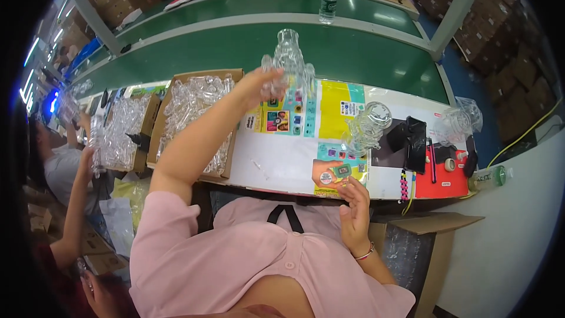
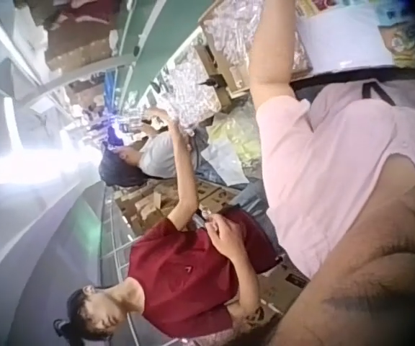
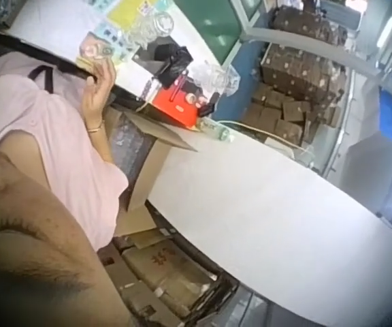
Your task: Inspecting and cleaning transparent plastic mugs using an air blower at an assembly line.
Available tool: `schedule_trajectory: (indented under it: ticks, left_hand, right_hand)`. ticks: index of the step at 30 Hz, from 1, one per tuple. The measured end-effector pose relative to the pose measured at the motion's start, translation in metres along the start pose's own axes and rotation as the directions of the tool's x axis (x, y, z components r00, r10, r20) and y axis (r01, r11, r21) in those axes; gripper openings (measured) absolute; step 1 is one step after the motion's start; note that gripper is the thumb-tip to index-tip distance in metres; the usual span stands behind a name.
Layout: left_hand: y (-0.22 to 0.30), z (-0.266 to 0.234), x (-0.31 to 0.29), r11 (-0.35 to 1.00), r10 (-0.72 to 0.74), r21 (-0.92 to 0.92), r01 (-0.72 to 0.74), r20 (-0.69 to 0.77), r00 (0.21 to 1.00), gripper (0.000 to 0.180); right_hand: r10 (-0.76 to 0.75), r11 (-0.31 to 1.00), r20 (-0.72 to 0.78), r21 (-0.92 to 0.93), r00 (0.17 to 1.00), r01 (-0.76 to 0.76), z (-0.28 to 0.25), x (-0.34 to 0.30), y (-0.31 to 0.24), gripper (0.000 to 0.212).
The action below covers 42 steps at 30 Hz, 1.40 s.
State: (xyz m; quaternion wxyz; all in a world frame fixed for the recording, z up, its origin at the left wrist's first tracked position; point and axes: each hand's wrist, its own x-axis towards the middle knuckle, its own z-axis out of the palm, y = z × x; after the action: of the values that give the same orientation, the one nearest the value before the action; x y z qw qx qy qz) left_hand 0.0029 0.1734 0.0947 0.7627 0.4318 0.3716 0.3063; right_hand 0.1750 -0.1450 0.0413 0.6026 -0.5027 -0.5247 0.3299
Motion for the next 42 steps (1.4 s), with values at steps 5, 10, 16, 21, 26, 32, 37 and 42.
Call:
schedule_trajectory:
  ticks: [5, 10, 16, 21, 26, 32, 37, 42]
  left_hand:
    - [-0.019, -0.044, 0.11, 0.941, 0.325, -0.006, -0.337, -0.248, 0.913, 0.052]
    - [-0.015, -0.045, 0.103, -0.404, 0.318, 0.908, 0.11, 0.027, 0.948, 0.06]
    - [-0.004, -0.019, -0.023, 0.348, 0.25, 0.861, -0.372, 0.298, 0.921, 0.049]
    - [-0.011, -0.065, -0.14, 0.237, 0.51, 0.879, -0.414, 0.25, 0.823, 0.034]
    - [-0.022, -0.157, -0.228, 0.257, 0.966, 0.956, -0.138, -0.249, 0.076, 0.011]
    - [-0.045, -0.311, -0.299, 0.248, 0.921, 0.611, 0.752, -0.39, 0.013, 0.039]
    - [-0.02, -0.332, -0.297, 0.189, 0.525, 0.341, 0.921, -0.828, 0.199, 0.04]
    - [-0.022, -0.338, -0.3, 0.28, 0.766, 0.432, 0.857, -0.639, 0.072, 0.034]
  right_hand:
    - [-0.038, 0.98, 0.0, -0.197, 0.999, 0.038, 0.003, -0.005, -0.003, 0.03]
    - [-0.212, 0.773, -0.094, -0.625, 0.973, 0.108, -0.027, 0.002, -0.005, 0.034]
    - [-0.402, 0.858, -0.495, -0.497, 0.77, 0.128, -0.079, 0.052, 0.035, 0.05]
    - [-0.237, 0.914, -0.561, -0.405, 0.793, -0.013, -0.114, 0.083, 0.074, 0.057]
    - [-0.07, 0.934, -0.575, -0.324, 0.815, -0.148, -0.134, 0.095, 0.115, 0.052]
    - [-0.061, 0.783, -0.502, -0.56, 0.862, -0.271, -0.15, 0.111, 0.135, 0.04]
    - [-0.176, 0.699, -0.43, -0.688, 0.886, -0.195, -0.156, 0.113, 0.148, 0.046]
    - [-0.151, 0.626, -0.486, -0.72, 0.861, -0.297, -0.126, 0.11, 0.119, 0.048]
